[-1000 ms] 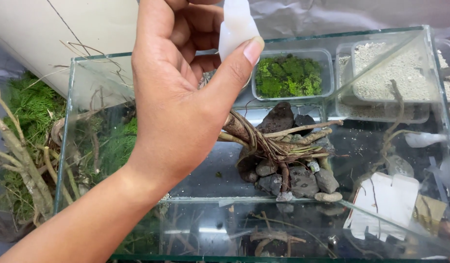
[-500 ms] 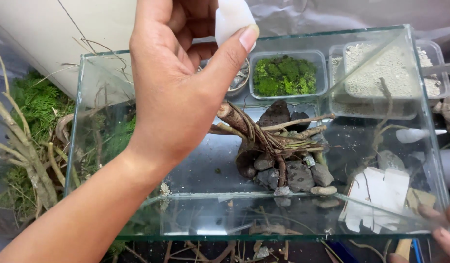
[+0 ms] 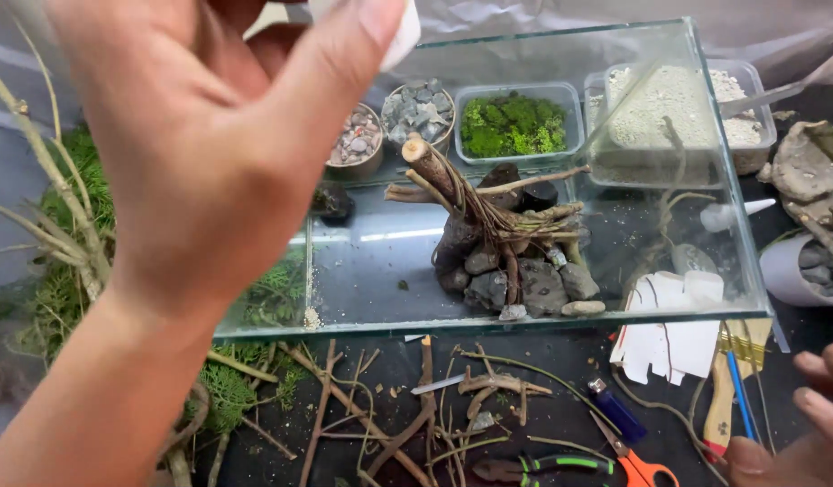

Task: Assembling a decorative landscape inside a glass tank using wood, rocks, and glue

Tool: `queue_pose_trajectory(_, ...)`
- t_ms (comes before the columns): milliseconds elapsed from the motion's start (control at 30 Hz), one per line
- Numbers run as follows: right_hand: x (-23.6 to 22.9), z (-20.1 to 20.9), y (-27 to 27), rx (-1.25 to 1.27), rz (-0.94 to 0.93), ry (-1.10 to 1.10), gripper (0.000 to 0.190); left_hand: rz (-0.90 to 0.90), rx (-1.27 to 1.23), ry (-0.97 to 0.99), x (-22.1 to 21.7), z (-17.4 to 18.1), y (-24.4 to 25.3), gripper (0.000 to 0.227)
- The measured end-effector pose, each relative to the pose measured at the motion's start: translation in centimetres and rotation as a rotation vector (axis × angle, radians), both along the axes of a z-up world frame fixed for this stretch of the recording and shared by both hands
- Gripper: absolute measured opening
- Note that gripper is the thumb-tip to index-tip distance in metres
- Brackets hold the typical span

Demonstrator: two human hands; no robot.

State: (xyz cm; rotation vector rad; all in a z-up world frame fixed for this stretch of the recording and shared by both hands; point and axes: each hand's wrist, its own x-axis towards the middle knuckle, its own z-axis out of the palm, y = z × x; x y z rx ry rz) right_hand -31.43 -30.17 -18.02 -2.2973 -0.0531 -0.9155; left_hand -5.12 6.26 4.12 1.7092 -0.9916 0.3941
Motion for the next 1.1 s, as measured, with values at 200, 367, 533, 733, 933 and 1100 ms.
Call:
queue_pose_trajectory(200,-0.1,5.2,5.2,-0.033,0.060,0.048,0.046,-0.048,0.005,0.066,-8.2,0.0,-1.4,0.023)
queue_pose_trajectory(367,0.2,5.6,9.4,0.156,0.146,0.142,0.062,-0.155,0.079,0.199,-13.9,-4.5,-3.5,0.017)
queue_pose_trajectory(533,-0.7,2.9,10.8,0.158,0.271,0.309,0.044,-0.254,0.209,0.494,-16.9,-11.5,-5.1,0.014)
queue_pose_trajectory(733,-1.4,-0.3,9.8,0.166,0.350,0.296,0.025,-0.293,0.237,0.580,-18.3,-15.0,-6.3,0.017)
queue_pose_trajectory(933,0.0,0.2,8.6,0.149,0.256,0.456,0.027,-0.215,0.300,0.333,-17.9,-13.6,-6.0,0.041)
queue_pose_trajectory(1100,3.0,-1.4,6.0,-0.134,0.169,0.597,0.025,-0.104,0.157,0.029,-16.3,-9.0,-3.6,0.028)
